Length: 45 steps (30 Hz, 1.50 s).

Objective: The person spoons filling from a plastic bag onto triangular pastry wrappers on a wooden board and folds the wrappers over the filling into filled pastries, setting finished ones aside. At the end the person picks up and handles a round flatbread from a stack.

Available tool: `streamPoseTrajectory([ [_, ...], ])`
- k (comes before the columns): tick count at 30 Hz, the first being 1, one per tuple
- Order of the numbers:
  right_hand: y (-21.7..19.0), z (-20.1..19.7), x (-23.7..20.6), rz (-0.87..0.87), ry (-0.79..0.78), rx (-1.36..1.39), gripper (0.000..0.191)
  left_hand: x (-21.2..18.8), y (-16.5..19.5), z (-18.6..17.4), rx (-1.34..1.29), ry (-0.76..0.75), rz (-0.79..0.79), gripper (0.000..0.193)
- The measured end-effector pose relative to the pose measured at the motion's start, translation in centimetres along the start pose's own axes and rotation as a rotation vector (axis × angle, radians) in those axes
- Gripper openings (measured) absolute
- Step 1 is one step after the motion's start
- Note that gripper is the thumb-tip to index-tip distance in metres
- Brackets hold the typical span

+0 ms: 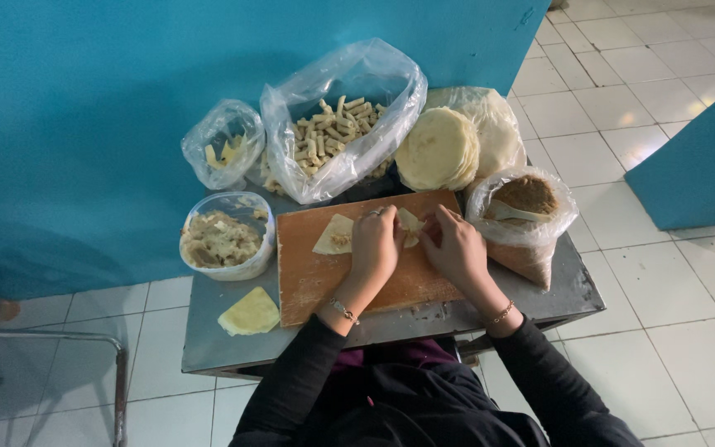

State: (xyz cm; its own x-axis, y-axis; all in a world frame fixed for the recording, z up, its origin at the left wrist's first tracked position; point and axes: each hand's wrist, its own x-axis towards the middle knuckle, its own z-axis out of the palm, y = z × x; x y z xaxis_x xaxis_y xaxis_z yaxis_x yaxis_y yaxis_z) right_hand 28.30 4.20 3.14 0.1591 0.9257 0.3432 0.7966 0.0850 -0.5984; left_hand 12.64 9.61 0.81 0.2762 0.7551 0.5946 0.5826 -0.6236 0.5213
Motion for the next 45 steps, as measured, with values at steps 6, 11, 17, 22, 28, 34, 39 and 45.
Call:
streamPoseTrajectory([
  [6,0.5,0.6,-0.2,-0.086,0.041,0.038,0.025,0.3,0.0,0.2,-0.145,-0.016,0.055,0.006],
  [11,0.5,0.5,-0.3,-0.089,0.036,0.053,0.033,0.3,-0.4,0.5,-0.121,-0.084,0.035,0.007],
  [17,0.7,0.4,-0.4,-0.074,0.048,0.212,0.037,-0.1,-0.8,0.7,-0.123,-0.116,0.091,0.019],
  [22,1.1,0.8,-0.5,-0.032,0.050,0.362,0.046,-0.1,-1.2,0.1,-0.088,-0.199,0.180,0.028],
  [28,0.8,1.1,0.1,-0.148,0.032,0.287,0.060,-0.2,-1.2,-1.4,-0.157,-0.277,0.209,0.050],
  [34,-0.2,0.5,0.3,-0.230,-0.110,0.092,0.066,-0.3,-1.4,-1.5,-0.157,-0.352,0.106,0.054],
  [39,-0.2,-0.9,0.6,-0.365,-0.148,0.145,0.064,-0.1,-2.5,-2.0,-0.209,-0.456,0.138,0.046],
  [45,0.2,-2.8,1.6,-0.401,-0.342,0.158,0.070,0.2,-3.8,-1.7,-0.141,-0.493,0.156,0.021],
])
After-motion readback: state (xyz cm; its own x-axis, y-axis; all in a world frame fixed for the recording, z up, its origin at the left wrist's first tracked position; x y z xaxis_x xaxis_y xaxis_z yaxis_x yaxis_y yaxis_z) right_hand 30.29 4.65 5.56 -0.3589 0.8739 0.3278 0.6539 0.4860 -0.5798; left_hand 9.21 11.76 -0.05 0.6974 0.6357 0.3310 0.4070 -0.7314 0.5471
